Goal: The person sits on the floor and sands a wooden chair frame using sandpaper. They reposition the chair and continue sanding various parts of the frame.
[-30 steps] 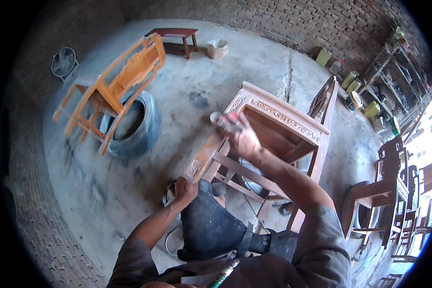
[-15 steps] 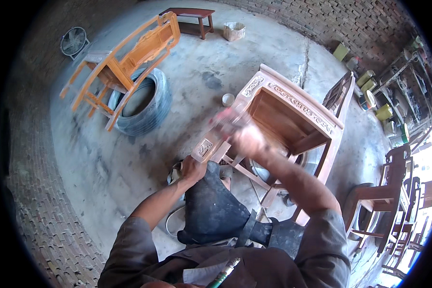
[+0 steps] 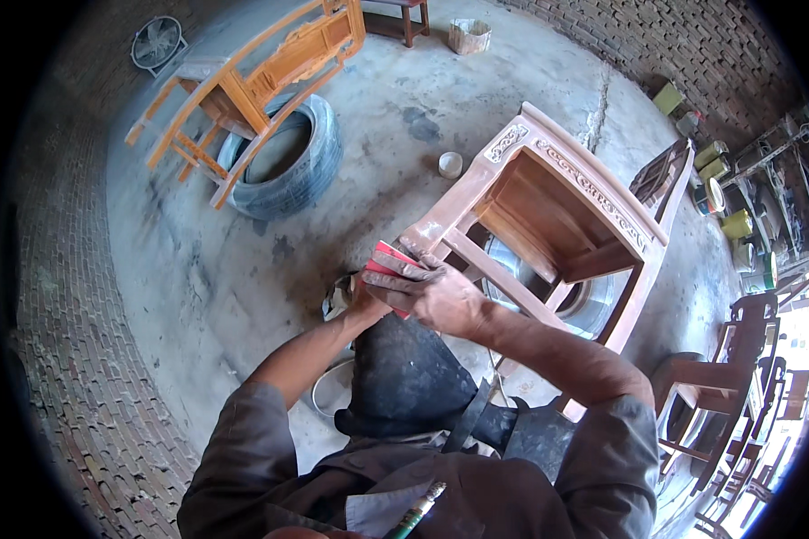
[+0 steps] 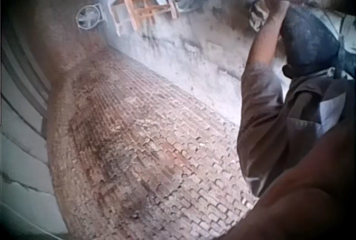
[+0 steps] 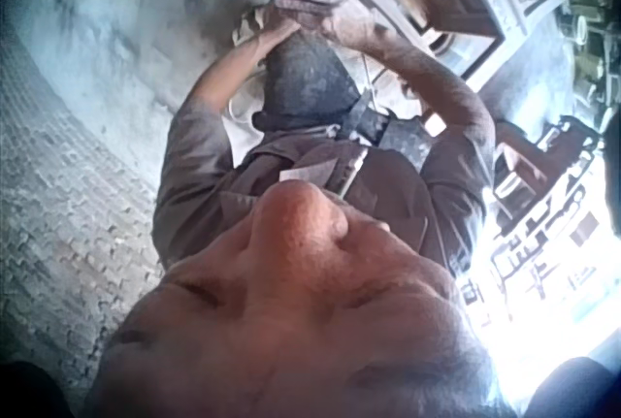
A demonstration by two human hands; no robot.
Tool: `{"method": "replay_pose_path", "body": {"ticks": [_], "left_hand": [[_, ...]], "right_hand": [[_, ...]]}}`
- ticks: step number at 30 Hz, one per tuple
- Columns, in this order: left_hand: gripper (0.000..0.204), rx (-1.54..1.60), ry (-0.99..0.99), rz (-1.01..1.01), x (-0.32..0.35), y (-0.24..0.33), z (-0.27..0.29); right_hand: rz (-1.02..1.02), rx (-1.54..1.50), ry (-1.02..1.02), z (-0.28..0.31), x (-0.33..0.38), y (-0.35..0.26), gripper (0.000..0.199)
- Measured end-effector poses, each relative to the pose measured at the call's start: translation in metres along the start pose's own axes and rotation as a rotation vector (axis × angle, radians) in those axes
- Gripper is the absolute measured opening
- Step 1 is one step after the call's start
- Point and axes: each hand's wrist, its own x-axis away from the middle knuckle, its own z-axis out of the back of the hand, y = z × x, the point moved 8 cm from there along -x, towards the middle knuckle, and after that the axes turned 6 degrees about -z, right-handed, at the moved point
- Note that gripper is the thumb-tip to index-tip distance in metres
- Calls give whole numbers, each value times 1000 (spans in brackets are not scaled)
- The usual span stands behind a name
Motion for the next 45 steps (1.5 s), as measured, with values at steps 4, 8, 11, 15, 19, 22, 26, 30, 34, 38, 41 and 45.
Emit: {"method": "replay_pose_path", "body": {"ticks": [4,8,11,15,19,22,26,30,34,38,41,45], "left_hand": [[23,-229,-81,222,-4,-12,-1],[23,-257,-118,238,-4,-29,-8],[22,-189,-89,232,-3,-15,2],[20,-150,-29,159,-5,-19,-7],[21,-113,33,167,-4,-16,-2],[17,-115,26,173,3,-27,-1],[21,-119,32,132,-1,-27,-1],[26,-274,44,-41,4,-46,-17],[26,-194,38,360,24,-85,3],[23,-98,-21,119,14,-45,-3],[29,-85,-24,107,16,-32,3],[39,-76,-94,147,9,-23,-3]], "right_hand": [[-282,108,269,15,33,114,62],[-489,184,114,11,22,147,66],[-261,-35,30,-1,13,31,65],[-234,4,215,18,25,103,55],[-467,197,272,16,43,147,60],[-281,64,76,-7,42,95,57],[-610,210,300,43,43,185,55],[-422,-159,325,28,40,108,51],[-596,-564,124,69,67,25,49],[-602,-835,233,52,131,-80,56],[-881,-791,65,-60,196,-87,56],[-1328,-594,-16,-196,268,-44,45]]}}
